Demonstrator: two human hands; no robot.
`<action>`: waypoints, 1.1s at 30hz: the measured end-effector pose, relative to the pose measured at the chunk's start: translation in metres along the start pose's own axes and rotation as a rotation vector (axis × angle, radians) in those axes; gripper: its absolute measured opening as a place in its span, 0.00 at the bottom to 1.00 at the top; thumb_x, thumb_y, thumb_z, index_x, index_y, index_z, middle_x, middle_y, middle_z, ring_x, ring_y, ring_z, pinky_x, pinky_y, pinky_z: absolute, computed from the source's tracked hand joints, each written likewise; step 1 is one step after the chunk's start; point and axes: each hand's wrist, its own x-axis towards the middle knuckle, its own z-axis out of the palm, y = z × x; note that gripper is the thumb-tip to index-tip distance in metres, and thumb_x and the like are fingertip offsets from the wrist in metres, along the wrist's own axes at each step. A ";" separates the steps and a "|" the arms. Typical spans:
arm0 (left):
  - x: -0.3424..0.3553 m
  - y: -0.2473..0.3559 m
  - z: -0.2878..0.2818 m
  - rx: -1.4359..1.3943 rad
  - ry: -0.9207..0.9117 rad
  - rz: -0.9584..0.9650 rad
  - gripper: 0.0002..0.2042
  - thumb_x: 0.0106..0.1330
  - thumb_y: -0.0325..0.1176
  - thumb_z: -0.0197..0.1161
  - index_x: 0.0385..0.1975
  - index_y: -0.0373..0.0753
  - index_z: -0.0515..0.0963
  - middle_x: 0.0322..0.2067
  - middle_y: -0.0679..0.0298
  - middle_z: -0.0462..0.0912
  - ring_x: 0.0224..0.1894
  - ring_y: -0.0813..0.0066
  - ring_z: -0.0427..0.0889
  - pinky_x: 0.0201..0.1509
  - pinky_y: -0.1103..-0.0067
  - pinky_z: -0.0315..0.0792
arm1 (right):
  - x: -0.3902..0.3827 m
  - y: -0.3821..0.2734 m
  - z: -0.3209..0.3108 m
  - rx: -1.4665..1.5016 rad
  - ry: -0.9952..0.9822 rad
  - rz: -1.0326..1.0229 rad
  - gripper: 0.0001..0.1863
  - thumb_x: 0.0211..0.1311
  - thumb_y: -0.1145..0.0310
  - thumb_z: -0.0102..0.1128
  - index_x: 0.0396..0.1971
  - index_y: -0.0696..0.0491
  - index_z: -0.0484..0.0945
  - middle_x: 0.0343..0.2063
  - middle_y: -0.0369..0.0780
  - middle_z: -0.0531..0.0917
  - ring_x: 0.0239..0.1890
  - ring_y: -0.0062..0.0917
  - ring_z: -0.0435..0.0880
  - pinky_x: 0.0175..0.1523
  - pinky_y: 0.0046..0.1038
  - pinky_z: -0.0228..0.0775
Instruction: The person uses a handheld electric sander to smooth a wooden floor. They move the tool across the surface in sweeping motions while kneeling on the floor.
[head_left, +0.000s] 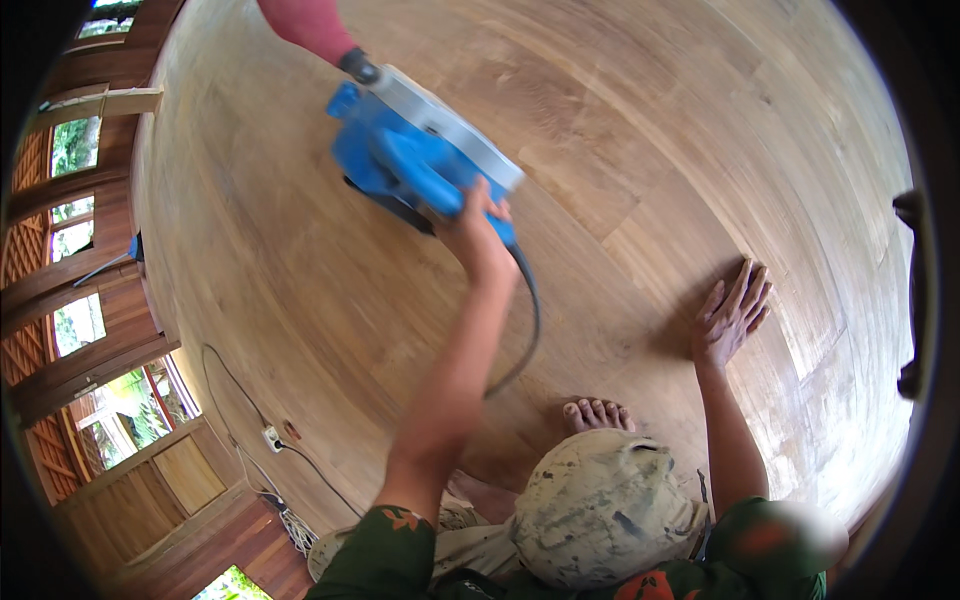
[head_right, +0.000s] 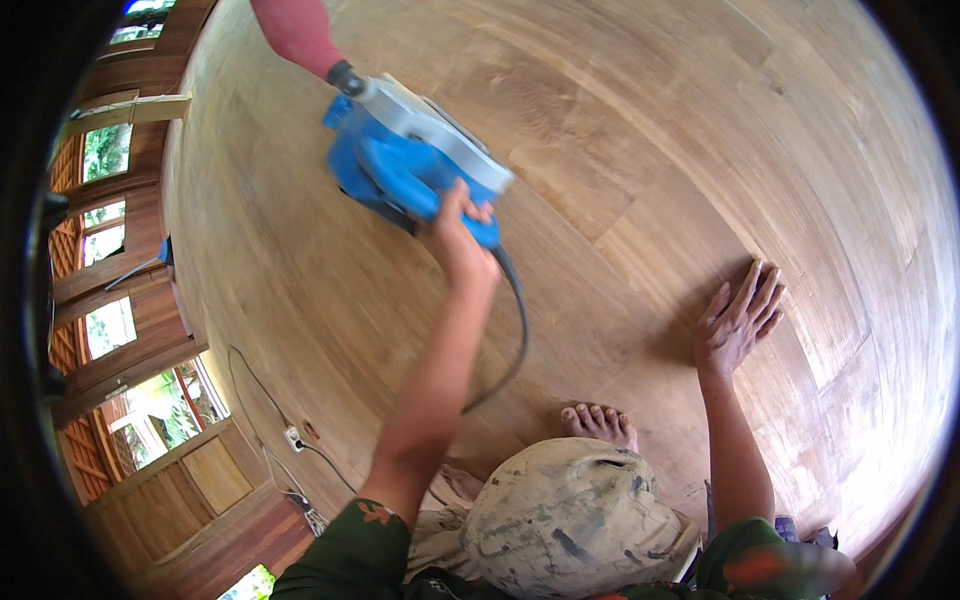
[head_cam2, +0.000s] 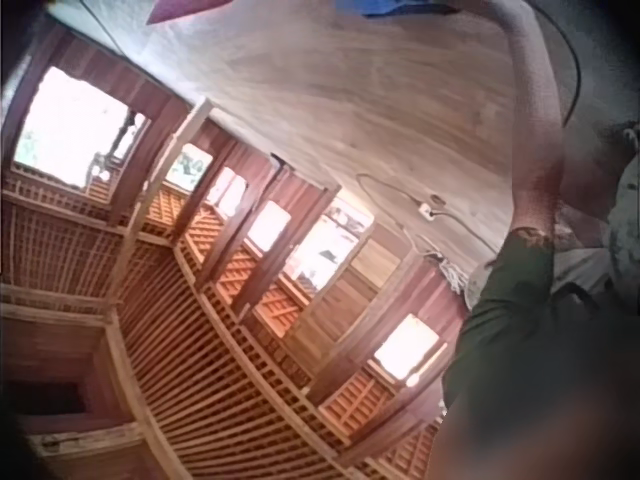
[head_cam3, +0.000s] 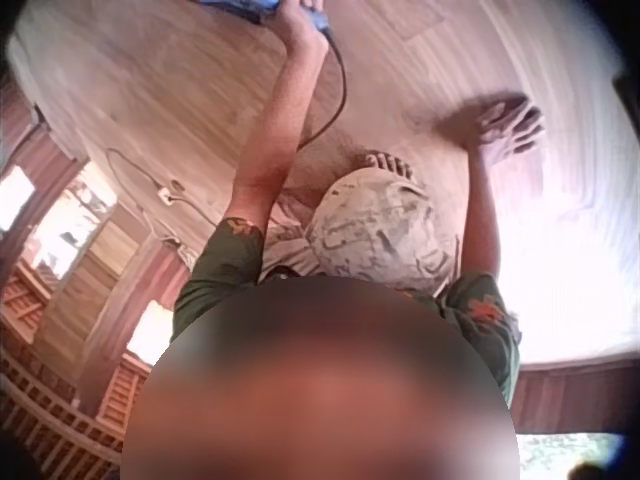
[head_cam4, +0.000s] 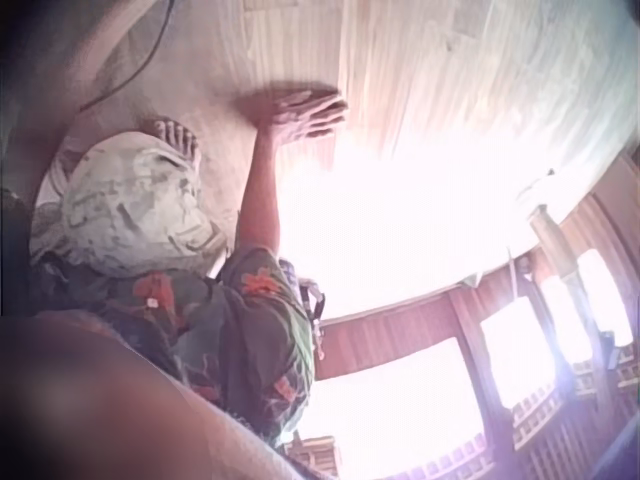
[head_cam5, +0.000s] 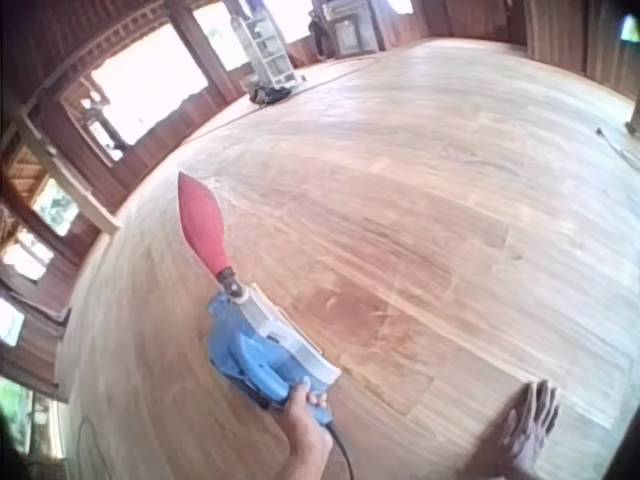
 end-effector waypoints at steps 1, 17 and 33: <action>0.034 0.008 0.008 -0.004 -0.003 0.008 0.09 0.69 0.27 0.64 0.31 0.44 0.70 0.21 0.71 0.69 0.21 0.77 0.68 0.38 0.70 0.74 | 0.000 0.000 0.000 0.006 -0.013 0.005 0.33 0.81 0.53 0.43 0.81 0.45 0.55 0.82 0.42 0.52 0.84 0.44 0.44 0.83 0.52 0.31; 0.227 0.111 -0.007 0.215 0.071 0.086 0.07 0.67 0.26 0.65 0.30 0.36 0.73 0.22 0.66 0.71 0.20 0.73 0.70 0.32 0.69 0.76 | 0.003 -0.006 -0.010 0.007 -0.060 0.027 0.33 0.80 0.54 0.43 0.81 0.46 0.55 0.82 0.44 0.51 0.84 0.44 0.43 0.83 0.52 0.30; 0.183 0.121 -0.113 0.156 0.040 0.005 0.09 0.66 0.27 0.63 0.26 0.39 0.70 0.19 0.66 0.67 0.18 0.71 0.66 0.35 0.67 0.74 | -0.003 0.005 0.004 -0.049 0.016 -0.011 0.33 0.82 0.50 0.40 0.80 0.46 0.57 0.81 0.42 0.54 0.83 0.43 0.45 0.82 0.53 0.32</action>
